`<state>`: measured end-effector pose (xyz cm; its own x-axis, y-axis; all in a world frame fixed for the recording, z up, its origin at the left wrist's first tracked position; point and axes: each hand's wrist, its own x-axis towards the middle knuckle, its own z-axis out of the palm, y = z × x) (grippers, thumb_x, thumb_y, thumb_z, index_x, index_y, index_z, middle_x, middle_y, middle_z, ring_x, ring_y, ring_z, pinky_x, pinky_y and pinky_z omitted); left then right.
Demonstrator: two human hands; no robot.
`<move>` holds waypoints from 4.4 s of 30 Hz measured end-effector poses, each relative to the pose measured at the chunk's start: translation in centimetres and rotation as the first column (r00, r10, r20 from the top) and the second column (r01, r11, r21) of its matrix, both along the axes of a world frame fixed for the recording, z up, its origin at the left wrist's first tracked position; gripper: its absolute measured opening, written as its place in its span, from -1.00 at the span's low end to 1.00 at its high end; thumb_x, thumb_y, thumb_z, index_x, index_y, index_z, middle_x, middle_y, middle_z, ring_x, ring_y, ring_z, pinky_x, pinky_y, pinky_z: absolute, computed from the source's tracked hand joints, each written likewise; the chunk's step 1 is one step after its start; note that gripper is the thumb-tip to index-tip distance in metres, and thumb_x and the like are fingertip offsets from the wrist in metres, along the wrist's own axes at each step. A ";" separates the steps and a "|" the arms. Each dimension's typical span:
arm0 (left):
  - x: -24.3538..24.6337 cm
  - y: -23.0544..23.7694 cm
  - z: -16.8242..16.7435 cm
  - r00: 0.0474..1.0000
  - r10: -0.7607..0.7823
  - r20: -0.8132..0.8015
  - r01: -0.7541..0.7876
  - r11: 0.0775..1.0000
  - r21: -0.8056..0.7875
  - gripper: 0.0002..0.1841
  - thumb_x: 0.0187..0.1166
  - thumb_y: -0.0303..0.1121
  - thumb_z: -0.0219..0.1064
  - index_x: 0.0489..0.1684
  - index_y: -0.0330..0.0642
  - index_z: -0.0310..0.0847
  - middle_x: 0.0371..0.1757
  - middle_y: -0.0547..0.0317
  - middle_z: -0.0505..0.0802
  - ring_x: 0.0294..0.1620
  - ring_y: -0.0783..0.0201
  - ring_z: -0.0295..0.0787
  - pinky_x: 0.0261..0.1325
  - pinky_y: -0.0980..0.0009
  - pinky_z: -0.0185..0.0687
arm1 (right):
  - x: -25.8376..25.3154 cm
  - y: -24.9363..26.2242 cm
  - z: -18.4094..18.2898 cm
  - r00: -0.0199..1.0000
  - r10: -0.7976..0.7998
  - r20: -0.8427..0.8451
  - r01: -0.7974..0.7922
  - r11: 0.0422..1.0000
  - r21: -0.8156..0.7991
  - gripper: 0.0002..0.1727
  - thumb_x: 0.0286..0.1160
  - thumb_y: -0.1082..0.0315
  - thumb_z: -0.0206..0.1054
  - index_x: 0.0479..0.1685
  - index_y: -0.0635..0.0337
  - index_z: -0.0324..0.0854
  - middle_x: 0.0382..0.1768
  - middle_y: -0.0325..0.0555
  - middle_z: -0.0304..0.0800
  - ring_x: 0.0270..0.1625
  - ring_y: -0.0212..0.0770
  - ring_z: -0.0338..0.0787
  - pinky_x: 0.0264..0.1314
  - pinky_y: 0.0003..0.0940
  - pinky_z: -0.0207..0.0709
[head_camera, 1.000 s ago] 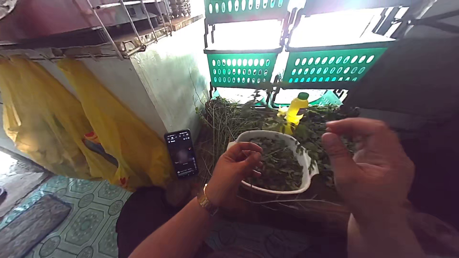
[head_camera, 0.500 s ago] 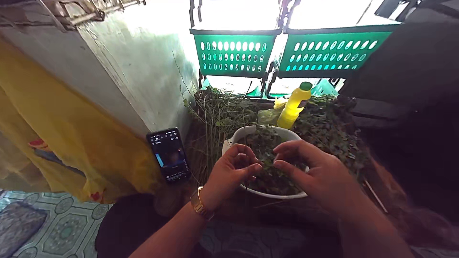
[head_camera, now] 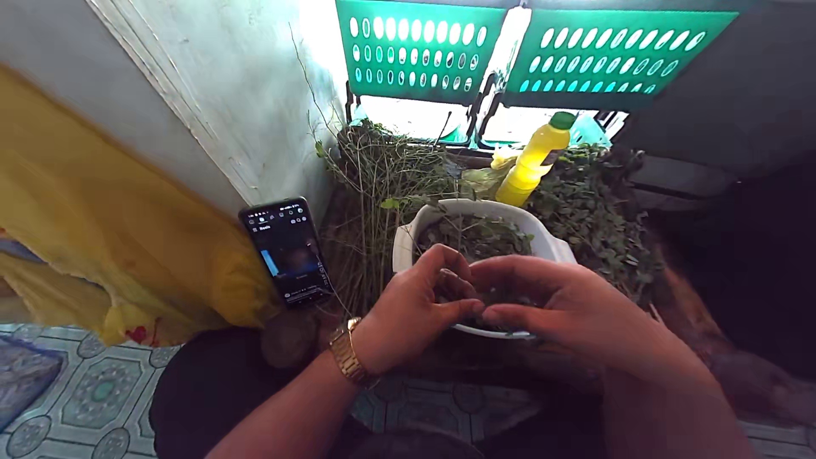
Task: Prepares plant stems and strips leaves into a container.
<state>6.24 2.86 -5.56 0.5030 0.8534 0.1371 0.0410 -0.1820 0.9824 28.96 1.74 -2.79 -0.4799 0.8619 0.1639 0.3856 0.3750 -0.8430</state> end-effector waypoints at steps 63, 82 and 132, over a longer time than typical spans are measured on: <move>0.8 -0.5 -0.9 0.878 0.283 0.387 -0.234 0.957 -0.170 -0.75 0.57 -0.57 0.40 -0.07 -0.07 0.41 -0.08 0.12 0.83 -0.29 0.39 0.78 -0.30 0.58 0.69 | -4.7 -0.2 -1.8 0.635 -0.466 -0.616 0.144 0.855 -0.498 -0.85 0.26 0.64 0.53 -0.27 0.23 0.78 -0.29 0.00 0.89 -0.35 -0.24 0.89 -0.18 -0.36 0.86; 0.3 -0.1 -0.7 0.879 0.327 0.347 -0.297 0.945 -0.139 -0.80 0.61 -0.48 0.40 -0.11 -0.05 0.42 -0.06 0.17 0.83 -0.24 0.39 0.79 -0.30 0.52 0.74 | -2.6 0.7 -1.2 0.791 -0.365 -0.491 0.260 0.927 -0.271 -0.55 0.31 0.32 0.61 0.24 0.15 0.76 0.04 -0.09 0.88 0.04 -0.25 0.88 0.12 -0.39 0.79; -0.9 0.4 0.4 0.917 0.292 0.272 -0.250 0.952 -0.177 -0.69 0.52 -0.56 0.46 -0.05 -0.08 0.37 -0.21 0.12 0.90 -0.50 0.39 0.77 -0.53 0.58 0.64 | 1.1 0.9 0.2 0.858 -0.514 -0.012 0.511 0.851 0.124 -0.75 0.44 0.28 0.54 0.08 -0.08 0.83 0.04 -0.32 0.90 0.07 -0.36 0.86 0.16 -0.30 0.77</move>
<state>5.32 3.22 -5.21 0.2052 0.9719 0.1157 -0.2213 -0.0690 0.9728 30.04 2.61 -2.54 0.0197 0.9612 0.2751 0.5677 0.2158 -0.7944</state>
